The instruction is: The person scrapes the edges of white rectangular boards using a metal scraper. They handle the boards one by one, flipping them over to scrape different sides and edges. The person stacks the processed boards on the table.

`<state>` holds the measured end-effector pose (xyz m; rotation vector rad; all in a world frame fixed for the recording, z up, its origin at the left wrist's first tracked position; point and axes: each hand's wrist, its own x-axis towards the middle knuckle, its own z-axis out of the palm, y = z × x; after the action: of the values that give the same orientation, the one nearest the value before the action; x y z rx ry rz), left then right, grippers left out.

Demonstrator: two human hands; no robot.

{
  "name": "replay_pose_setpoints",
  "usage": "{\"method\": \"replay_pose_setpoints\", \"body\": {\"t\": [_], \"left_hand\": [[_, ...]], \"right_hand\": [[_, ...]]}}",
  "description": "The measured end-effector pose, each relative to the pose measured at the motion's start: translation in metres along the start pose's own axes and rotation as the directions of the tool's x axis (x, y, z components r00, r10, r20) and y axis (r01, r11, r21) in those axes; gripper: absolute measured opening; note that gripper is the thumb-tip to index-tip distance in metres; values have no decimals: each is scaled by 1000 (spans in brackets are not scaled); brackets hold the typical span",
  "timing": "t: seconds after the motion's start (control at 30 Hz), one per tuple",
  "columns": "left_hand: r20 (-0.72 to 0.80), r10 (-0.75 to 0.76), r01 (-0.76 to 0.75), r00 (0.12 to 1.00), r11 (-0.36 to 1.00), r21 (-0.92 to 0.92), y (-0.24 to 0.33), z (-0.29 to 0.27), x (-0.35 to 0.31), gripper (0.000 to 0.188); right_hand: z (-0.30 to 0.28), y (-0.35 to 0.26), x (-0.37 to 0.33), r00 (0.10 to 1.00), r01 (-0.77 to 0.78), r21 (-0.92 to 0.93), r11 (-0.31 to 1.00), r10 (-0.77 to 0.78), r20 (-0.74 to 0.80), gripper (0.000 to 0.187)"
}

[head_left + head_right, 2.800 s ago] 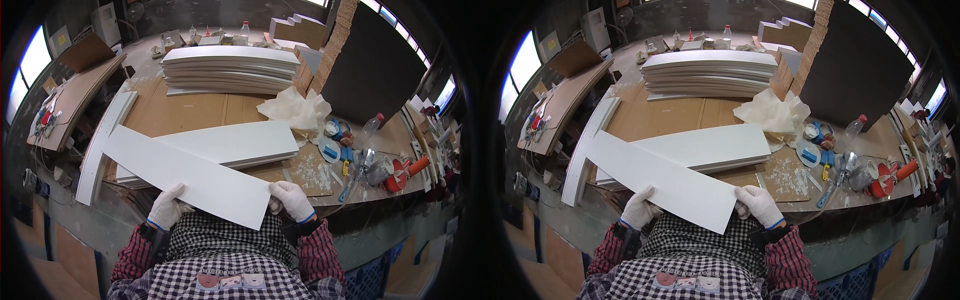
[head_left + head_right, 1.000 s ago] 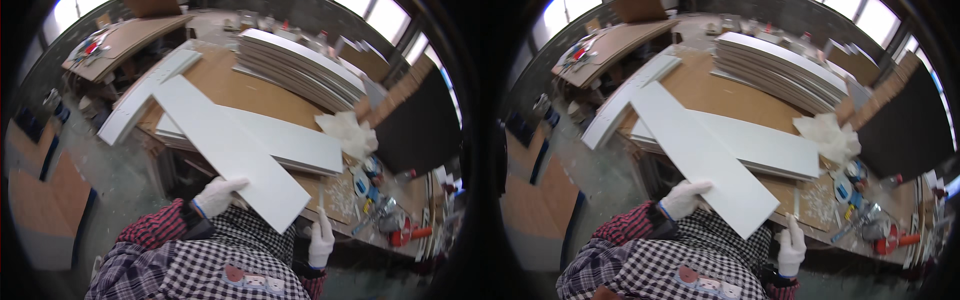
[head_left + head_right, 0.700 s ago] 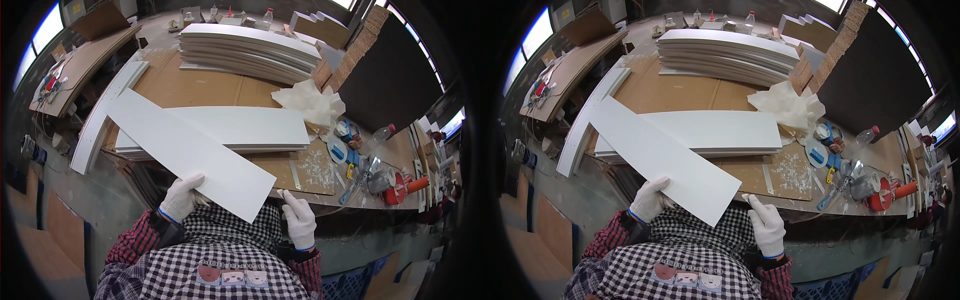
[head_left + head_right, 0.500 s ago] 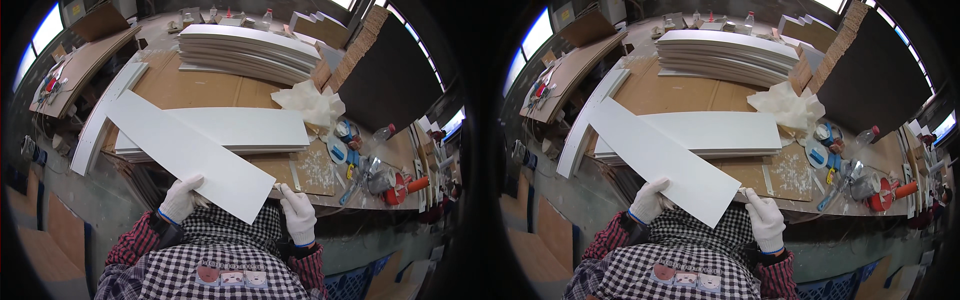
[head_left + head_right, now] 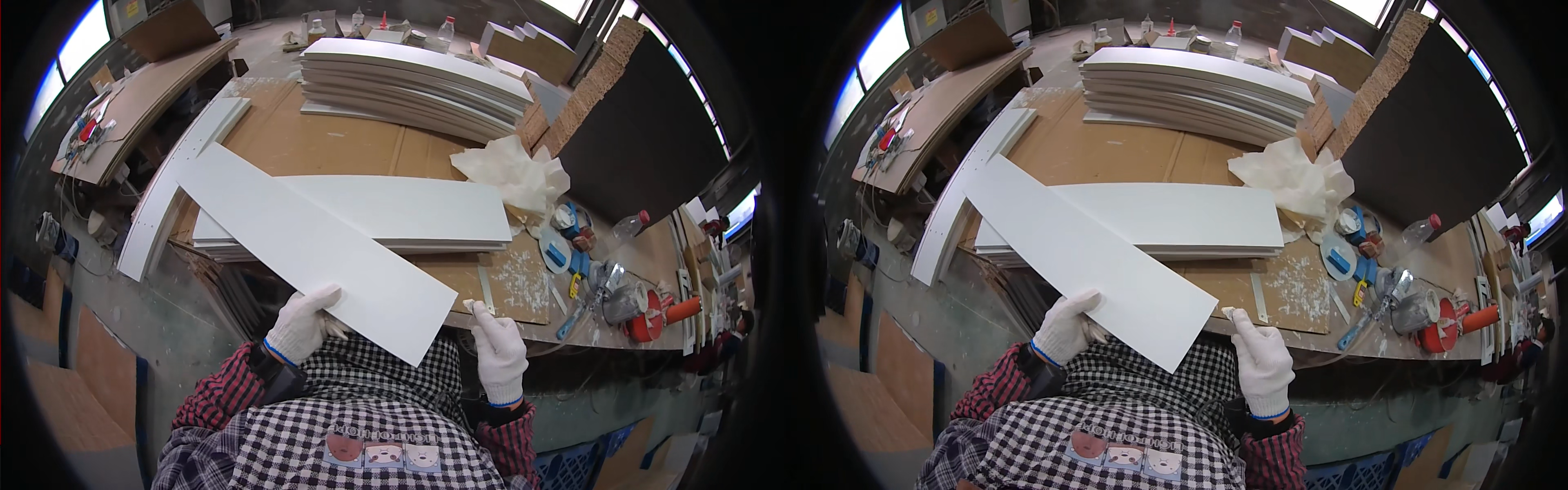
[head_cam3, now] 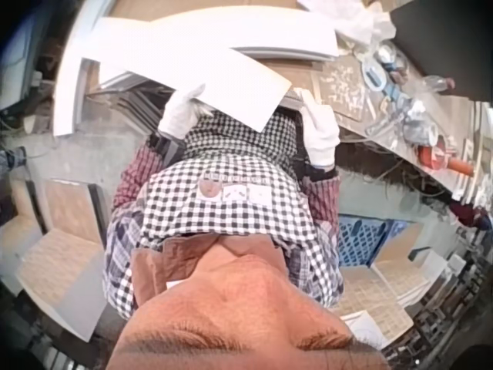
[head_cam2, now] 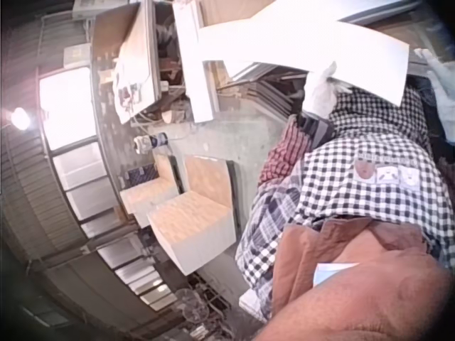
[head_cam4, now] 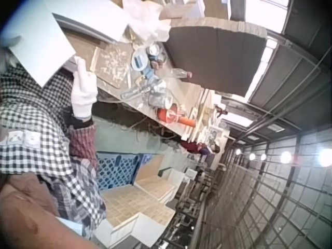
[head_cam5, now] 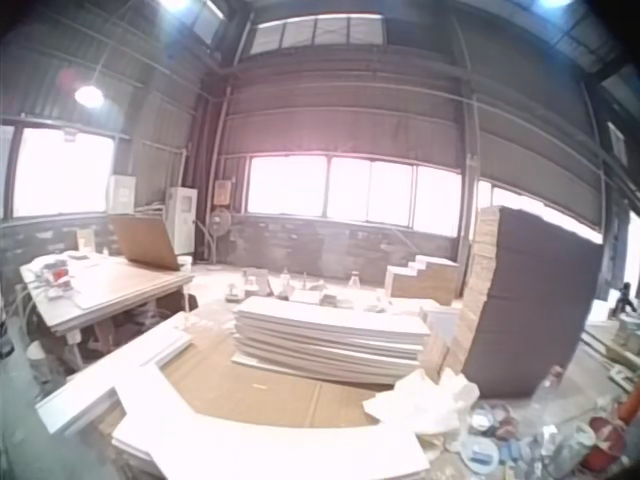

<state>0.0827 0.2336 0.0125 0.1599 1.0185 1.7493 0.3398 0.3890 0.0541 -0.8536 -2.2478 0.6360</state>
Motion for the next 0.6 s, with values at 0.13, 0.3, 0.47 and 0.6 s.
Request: {"method": "replay_pose_setpoints", "body": {"t": [0.13,0.3,0.47,0.6], "left_hand": [[13,-4,4,1000,1000,4,2,1,-1,35],[29,5,-5,1000,1000,5,1,-1,0,34],[7,10,-10,1000,1000,-7,1,2,-1,33],[9,2,-2,1000,1000,-2,1,0,0,34]], "right_hand": [[4,4,4,998,66,-73,995,-68,-15,45],[11,0,0,998,68,-224,972,-69,6,45],[3,-2,2,996,81,-174,981,-71,61,43],[-7,-10,8,995,60,-141,988,-49,82,42]]}}
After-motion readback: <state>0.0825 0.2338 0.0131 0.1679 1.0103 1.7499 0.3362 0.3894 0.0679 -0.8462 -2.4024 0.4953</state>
